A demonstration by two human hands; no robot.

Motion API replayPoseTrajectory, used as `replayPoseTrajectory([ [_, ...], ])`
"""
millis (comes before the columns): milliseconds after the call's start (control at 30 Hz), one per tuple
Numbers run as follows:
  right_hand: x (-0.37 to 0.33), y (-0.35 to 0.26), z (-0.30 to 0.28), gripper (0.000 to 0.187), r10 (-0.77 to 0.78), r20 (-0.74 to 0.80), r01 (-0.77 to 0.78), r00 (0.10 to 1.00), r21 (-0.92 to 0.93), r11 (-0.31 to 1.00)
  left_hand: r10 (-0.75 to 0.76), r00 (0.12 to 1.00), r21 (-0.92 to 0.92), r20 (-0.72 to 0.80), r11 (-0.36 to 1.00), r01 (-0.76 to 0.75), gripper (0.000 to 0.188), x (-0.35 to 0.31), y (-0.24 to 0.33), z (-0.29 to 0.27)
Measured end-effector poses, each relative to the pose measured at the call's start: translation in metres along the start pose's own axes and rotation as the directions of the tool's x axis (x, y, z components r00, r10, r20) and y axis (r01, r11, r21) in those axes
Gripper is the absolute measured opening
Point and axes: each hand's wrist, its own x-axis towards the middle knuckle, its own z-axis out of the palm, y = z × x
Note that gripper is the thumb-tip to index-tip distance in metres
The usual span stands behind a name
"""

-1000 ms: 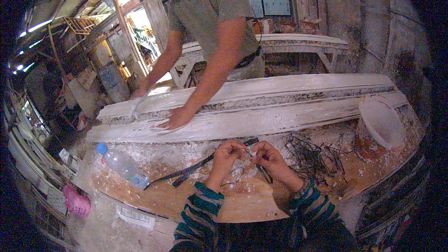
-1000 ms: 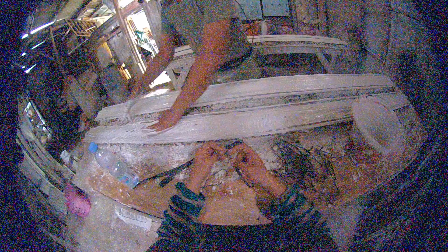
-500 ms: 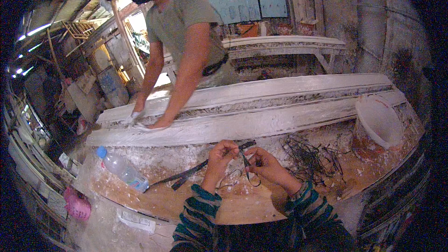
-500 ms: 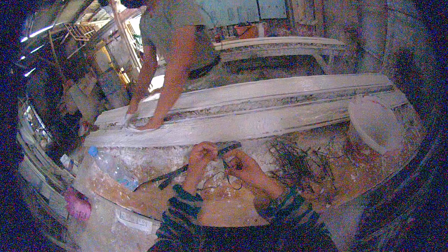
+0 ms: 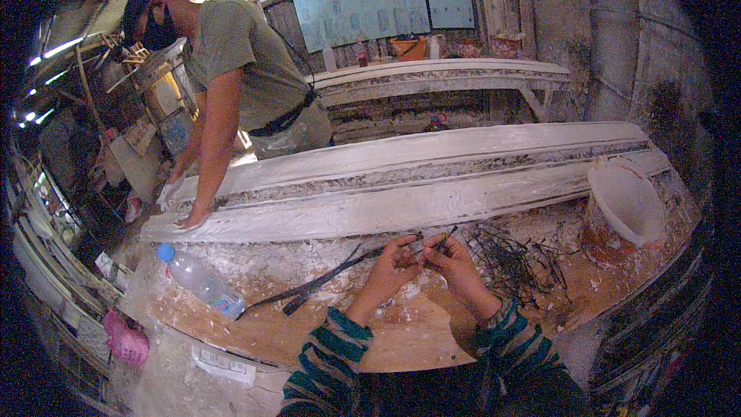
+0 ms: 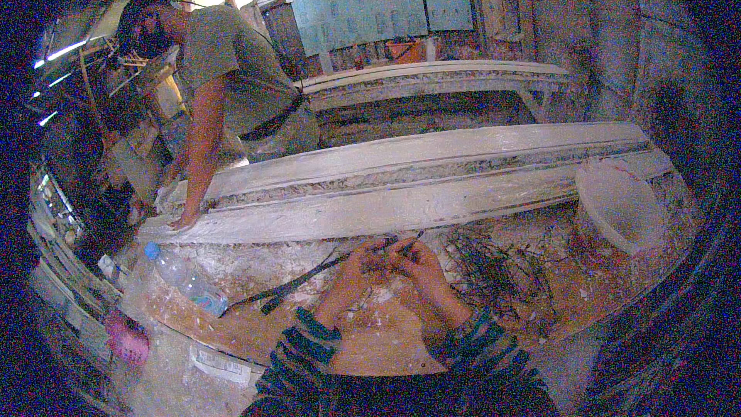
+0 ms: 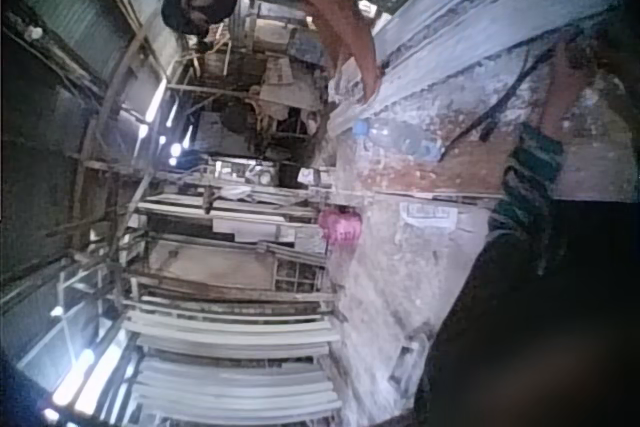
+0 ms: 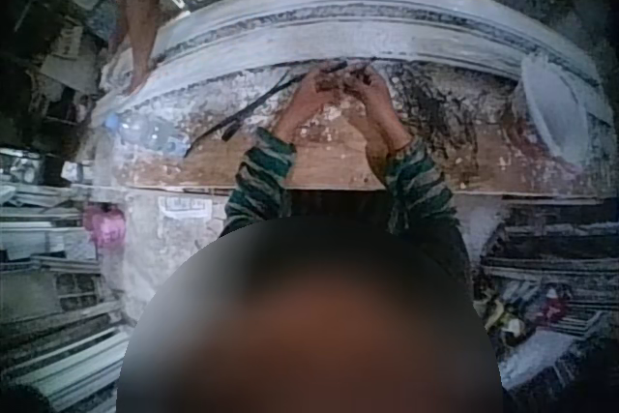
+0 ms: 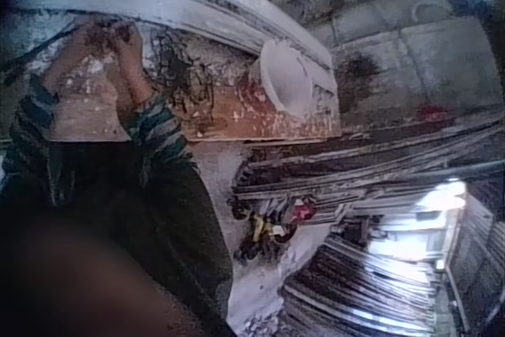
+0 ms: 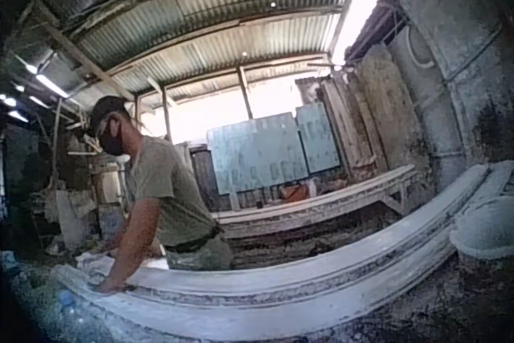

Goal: The person is preparing materials by cutting and arranging black strips on a wooden surface. Another person is wiping a long white object in the background.

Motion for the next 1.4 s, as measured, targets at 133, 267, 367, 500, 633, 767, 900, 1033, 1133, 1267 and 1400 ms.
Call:
replayPoseTrajectory([
  [133, -0.002, -0.001, -0.001, 0.009, -0.014, -0.113, 0.017, 0.993, 0.024, 1.0, 0.007, 0.991, 0.055, -0.136, 0.998, 0.001, 0.044, 0.004, -0.006, -0.006],
  [267, 0.001, -0.003, -0.006, 0.009, -0.031, -0.179, 0.039, 0.983, 0.042, 0.998, -0.012, 0.98, 0.023, -0.2, 1.0, 0.017, 0.039, 0.004, -0.007, -0.019],
  [367, 0.004, -0.006, -0.009, 0.008, -0.058, -0.168, 0.076, 0.984, 0.101, 0.992, -0.013, 0.951, -0.021, -0.309, 1.0, 0.007, 0.035, 0.004, -0.006, -0.023],
  [500, 0.001, -0.009, -0.007, 0.014, -0.136, -0.058, 0.143, 0.989, 0.146, 0.979, 0.005, 0.917, 0.019, -0.399, 1.0, 0.003, 0.023, 0.003, -0.004, -0.026],
  [633, -0.004, -0.008, -0.003, 0.023, -0.115, 0.036, 0.095, 0.993, 0.355, 0.93, -0.035, 0.895, 0.107, -0.444, 0.99, 0.091, 0.012, 0.003, -0.003, -0.033],
  [767, -0.001, -0.005, -0.004, 0.025, -0.186, 0.028, 0.185, 0.982, 0.022, 0.982, -0.057, 0.915, -0.052, -0.399, 0.998, 0.039, 0.011, 0.004, -0.007, -0.038],
  [900, 0.003, -0.003, -0.005, 0.023, -0.196, -0.051, 0.179, 0.979, -0.238, 0.955, -0.11, 0.935, -0.249, -0.336, 0.968, 0.025, 0.009, 0.003, -0.008, -0.036],
  [1033, 0.004, 0.0, -0.005, 0.032, -0.304, -0.088, 0.245, 0.949, -0.405, 0.881, -0.028, 0.985, -0.248, -0.172, 0.969, -0.015, 0.008, 0.002, -0.001, -0.025],
  [1133, 0.009, 0.003, -0.006, 0.039, -0.308, -0.132, 0.228, 0.942, -0.421, 0.878, -0.052, 0.996, 0.124, 0.079, 0.991, 0.042, 0.009, -0.007, 0.012, -0.019],
  [1267, 0.011, -0.002, -0.014, 0.038, -0.343, -0.262, 0.182, 0.902, -0.489, 0.853, 0.195, 0.887, 0.038, 0.418, 0.972, -0.231, 0.012, -0.011, 0.026, -0.014],
  [1400, 0.009, -0.007, -0.017, 0.034, -0.409, -0.293, 0.222, 0.864, -0.508, 0.832, 0.157, 0.983, 0.165, 0.099, 0.971, -0.172, 0.013, -0.008, 0.025, -0.014],
])
